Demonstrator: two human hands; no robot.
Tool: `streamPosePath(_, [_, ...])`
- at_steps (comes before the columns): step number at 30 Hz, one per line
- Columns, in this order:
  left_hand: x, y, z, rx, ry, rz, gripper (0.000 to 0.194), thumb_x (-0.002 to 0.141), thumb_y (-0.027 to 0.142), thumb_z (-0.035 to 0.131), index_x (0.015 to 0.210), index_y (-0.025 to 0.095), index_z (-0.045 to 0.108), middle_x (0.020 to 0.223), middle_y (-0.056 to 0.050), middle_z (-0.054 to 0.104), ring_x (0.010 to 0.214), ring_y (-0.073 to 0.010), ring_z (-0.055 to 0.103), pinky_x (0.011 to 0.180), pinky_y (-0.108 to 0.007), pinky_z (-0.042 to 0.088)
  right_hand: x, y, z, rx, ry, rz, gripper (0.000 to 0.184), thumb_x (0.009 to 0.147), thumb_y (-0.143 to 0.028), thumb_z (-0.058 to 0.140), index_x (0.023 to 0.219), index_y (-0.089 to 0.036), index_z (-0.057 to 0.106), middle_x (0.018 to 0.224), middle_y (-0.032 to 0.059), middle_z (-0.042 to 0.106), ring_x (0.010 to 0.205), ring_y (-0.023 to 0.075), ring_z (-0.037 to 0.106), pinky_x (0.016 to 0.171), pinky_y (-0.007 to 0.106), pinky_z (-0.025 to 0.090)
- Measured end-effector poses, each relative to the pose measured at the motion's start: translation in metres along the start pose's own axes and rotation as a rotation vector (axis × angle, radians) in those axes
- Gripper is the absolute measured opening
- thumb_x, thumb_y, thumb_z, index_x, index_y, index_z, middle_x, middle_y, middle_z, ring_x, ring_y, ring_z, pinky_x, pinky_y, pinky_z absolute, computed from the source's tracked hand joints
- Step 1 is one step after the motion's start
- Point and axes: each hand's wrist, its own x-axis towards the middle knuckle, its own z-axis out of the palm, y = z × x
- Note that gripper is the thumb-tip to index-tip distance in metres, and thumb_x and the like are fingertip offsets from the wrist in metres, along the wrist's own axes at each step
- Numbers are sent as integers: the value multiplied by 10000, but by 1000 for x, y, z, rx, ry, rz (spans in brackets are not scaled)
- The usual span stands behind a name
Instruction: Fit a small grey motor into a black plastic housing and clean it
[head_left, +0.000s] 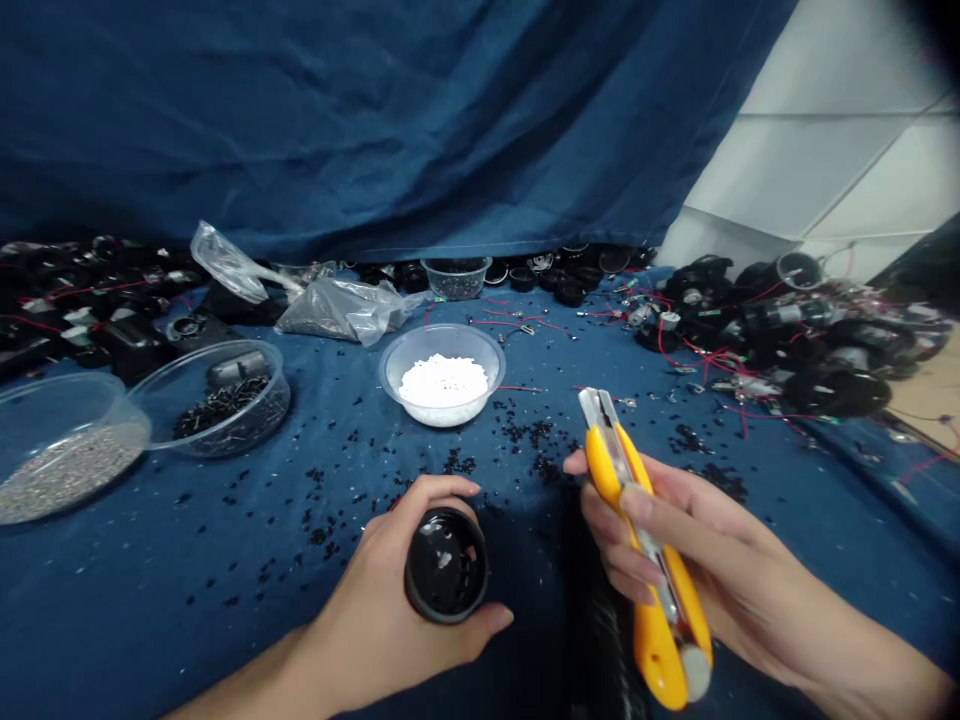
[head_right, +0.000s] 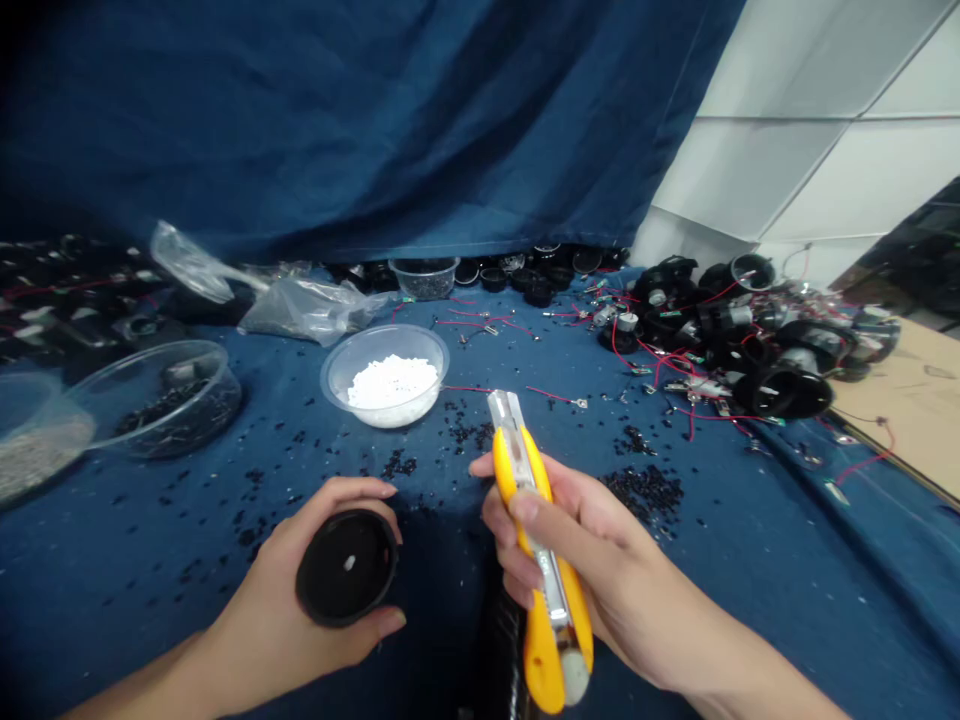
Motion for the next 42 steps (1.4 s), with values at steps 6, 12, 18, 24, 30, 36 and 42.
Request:
streamPosePath(6, [0,0,1,0,-10,-25,632,626,162,715,1168,304,424,919,34,665,774,-197,673,734,-363,517,-3,2,0,-138,74,-18,308,965,-476,527,941,-187,630,626,-16,580,448,62,521,473,161,490])
streamPosePath(12, [0,-2,1,3,-4,-13,631,619,170,718,1164,307,432,901,36,673,750,-199,674,711,-363,523,-2,7,-4,-255,82,-71,351,985,-513,469,1010,-194,613,611,-32,532,454,45,450,444,119,387])
streamPosePath(18, [2,0,0,-6,-4,-10,611,637,182,726,1162,302,438,917,29,677,779,-202,684,711,-354,542,-5,0,5,-388,42,-4,233,1003,-422,494,1076,-220,583,797,-20,595,607,46,500,556,112,425])
streamPosePath(24, [3,-1,1,-10,-14,-24,642,635,177,735,1174,324,418,931,42,679,796,-199,689,721,-351,552,-6,4,10,-619,64,-10,323,1003,-520,424,1028,-220,542,796,-16,616,582,70,588,527,148,474])
streamPosePath(30, [-2,-3,0,-4,-20,-49,653,627,176,748,1175,330,427,938,56,676,814,-187,687,740,-323,540,-11,7,9,-725,122,47,418,1007,-564,364,864,-191,489,585,-62,439,471,57,373,446,156,362])
streamPosePath(36, [1,-1,0,-2,-21,-80,650,633,188,767,1170,353,439,923,81,668,814,-162,676,763,-298,516,-12,0,11,-705,39,28,380,1028,-509,370,862,-187,486,632,-56,455,530,63,381,527,181,366])
streamPosePath(42, [2,1,0,-8,-16,-87,671,631,182,769,1181,364,431,926,85,668,819,-158,675,762,-288,516,-12,-1,11,-754,32,36,358,1032,-514,350,915,-199,473,678,-50,459,577,73,399,564,190,382])
